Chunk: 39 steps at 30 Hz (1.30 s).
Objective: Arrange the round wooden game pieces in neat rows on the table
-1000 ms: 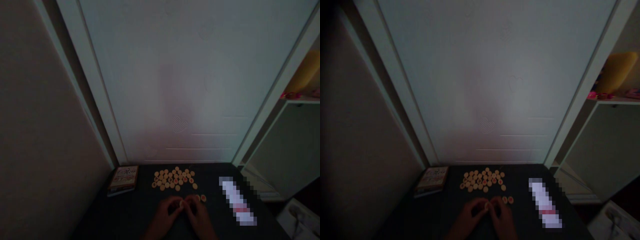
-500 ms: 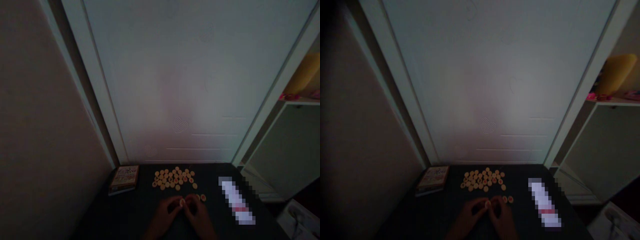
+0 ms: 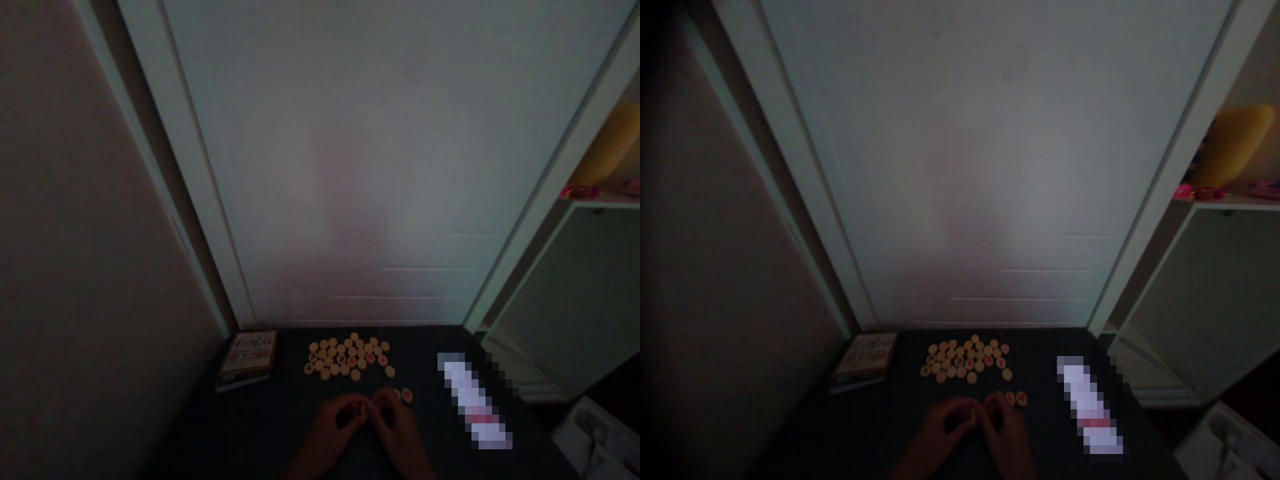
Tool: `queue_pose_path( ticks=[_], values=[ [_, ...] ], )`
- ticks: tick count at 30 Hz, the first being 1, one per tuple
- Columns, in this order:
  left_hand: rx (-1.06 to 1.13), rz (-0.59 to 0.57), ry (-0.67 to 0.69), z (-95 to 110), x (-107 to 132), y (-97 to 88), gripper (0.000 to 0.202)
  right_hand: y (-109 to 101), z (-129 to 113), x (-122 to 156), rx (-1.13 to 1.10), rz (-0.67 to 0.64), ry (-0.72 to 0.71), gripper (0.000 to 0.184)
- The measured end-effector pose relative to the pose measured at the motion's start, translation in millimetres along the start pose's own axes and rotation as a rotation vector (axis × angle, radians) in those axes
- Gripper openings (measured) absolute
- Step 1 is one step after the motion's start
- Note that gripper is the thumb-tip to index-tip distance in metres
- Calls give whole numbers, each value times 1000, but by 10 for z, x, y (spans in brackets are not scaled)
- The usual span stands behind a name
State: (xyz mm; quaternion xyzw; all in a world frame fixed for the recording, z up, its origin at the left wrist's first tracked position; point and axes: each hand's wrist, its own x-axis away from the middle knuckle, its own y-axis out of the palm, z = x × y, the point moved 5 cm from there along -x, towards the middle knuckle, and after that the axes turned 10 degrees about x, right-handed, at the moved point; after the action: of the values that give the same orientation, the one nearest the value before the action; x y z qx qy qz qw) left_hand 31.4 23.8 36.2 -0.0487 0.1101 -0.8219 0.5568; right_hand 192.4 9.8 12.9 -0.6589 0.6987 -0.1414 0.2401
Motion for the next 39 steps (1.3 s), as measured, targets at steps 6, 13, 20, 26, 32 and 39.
queue_pose_path(
  ticks=[6, 13, 20, 26, 32, 39],
  values=[
    [13, 44, -12, -3, -7, 7, 32, -20, -32, -1, -15, 11, -36, 27],
    [90, 45, -16, -17, -18, 16, 30, -30, -68, 5, 8, 22, -44, 24],
    [155, -2, -26, 4, -17, 9, 31, 10, -18, 12, -16, 12, -34, 23],
    [146, -11, -17, 35, -7, 6, 30, 19, -19, 13, 33, 19, -15, 27],
    [130, -25, -26, 31, 3, 15, 29, -20, -40, 19, -8, 26, -24, 29],
    [169, -17, -16, -4, -4, 56, 31, -59, -109, 26, 6, 28, -42, 32]
  ],
)
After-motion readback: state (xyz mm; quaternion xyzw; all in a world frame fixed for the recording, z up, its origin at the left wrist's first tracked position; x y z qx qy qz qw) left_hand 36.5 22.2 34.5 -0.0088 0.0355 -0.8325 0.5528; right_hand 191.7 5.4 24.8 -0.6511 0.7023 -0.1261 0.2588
